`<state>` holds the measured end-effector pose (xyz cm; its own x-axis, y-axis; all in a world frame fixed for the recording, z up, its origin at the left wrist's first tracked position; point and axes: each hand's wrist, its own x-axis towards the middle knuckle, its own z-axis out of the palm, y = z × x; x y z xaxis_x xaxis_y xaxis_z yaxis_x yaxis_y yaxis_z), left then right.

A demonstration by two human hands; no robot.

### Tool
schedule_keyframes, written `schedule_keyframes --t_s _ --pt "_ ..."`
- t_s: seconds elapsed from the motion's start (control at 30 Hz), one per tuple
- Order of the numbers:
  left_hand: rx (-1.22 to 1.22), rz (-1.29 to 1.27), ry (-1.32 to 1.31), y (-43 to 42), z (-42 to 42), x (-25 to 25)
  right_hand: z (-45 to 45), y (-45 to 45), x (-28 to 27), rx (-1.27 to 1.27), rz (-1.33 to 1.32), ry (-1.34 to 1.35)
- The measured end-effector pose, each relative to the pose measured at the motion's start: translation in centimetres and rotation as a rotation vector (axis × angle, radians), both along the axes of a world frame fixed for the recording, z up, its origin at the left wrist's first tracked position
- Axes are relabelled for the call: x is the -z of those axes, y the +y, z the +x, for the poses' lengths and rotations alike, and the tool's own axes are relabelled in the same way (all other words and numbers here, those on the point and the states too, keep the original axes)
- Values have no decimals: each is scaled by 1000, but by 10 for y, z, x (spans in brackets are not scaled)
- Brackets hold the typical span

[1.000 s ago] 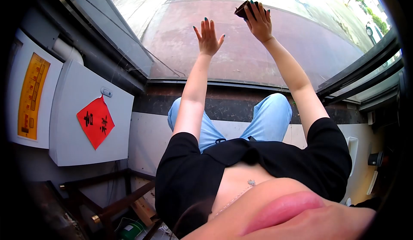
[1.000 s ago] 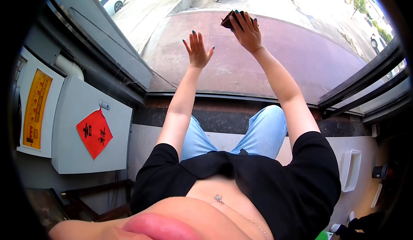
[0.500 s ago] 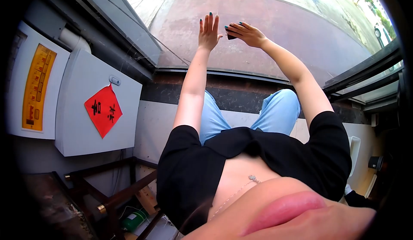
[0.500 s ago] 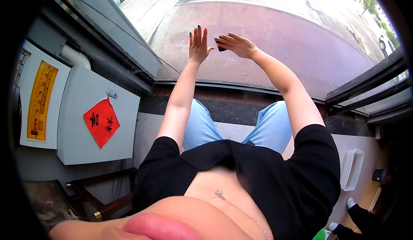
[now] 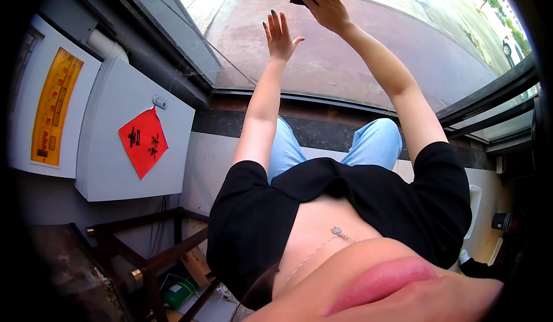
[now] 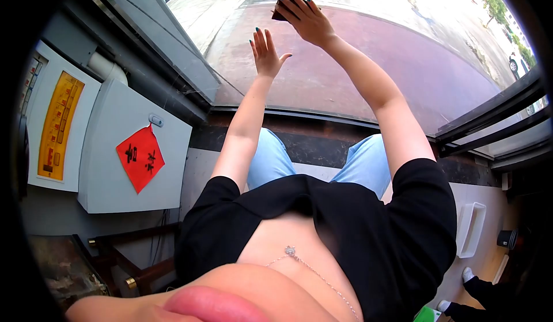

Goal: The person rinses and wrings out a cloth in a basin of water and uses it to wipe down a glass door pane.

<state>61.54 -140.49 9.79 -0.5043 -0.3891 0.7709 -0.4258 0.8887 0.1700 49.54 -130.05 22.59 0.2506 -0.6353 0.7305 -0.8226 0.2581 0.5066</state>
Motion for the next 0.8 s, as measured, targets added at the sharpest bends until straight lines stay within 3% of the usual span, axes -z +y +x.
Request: schedule_keyframes --t_s 0.2,0.23,0.33,0.37,0.4,0.5,0.7,0.8 --pt "-76 -34 -228 -10 12 7 -9 3 124 -67 404 351" --pt "16 22 -209 -9 19 1 -5 5 132 -93 447 368" --pt "-88 -117 -284 -15 21 3 -4 2 144 -126 578 307" --pt "-27 -56 -267 -14 23 2 -9 -1 144 -179 615 243" --pt "-27 -54 -272 -11 25 0 -6 1 134 -178 697 161" --pt "-10 -51 -242 -10 26 -2 -1 2 110 -120 359 176" --pt "-18 56 -80 2 21 22 33 -1 -3 1 4 95" --pt "-56 103 -122 10 24 25 41 2 -8 95 33 99"
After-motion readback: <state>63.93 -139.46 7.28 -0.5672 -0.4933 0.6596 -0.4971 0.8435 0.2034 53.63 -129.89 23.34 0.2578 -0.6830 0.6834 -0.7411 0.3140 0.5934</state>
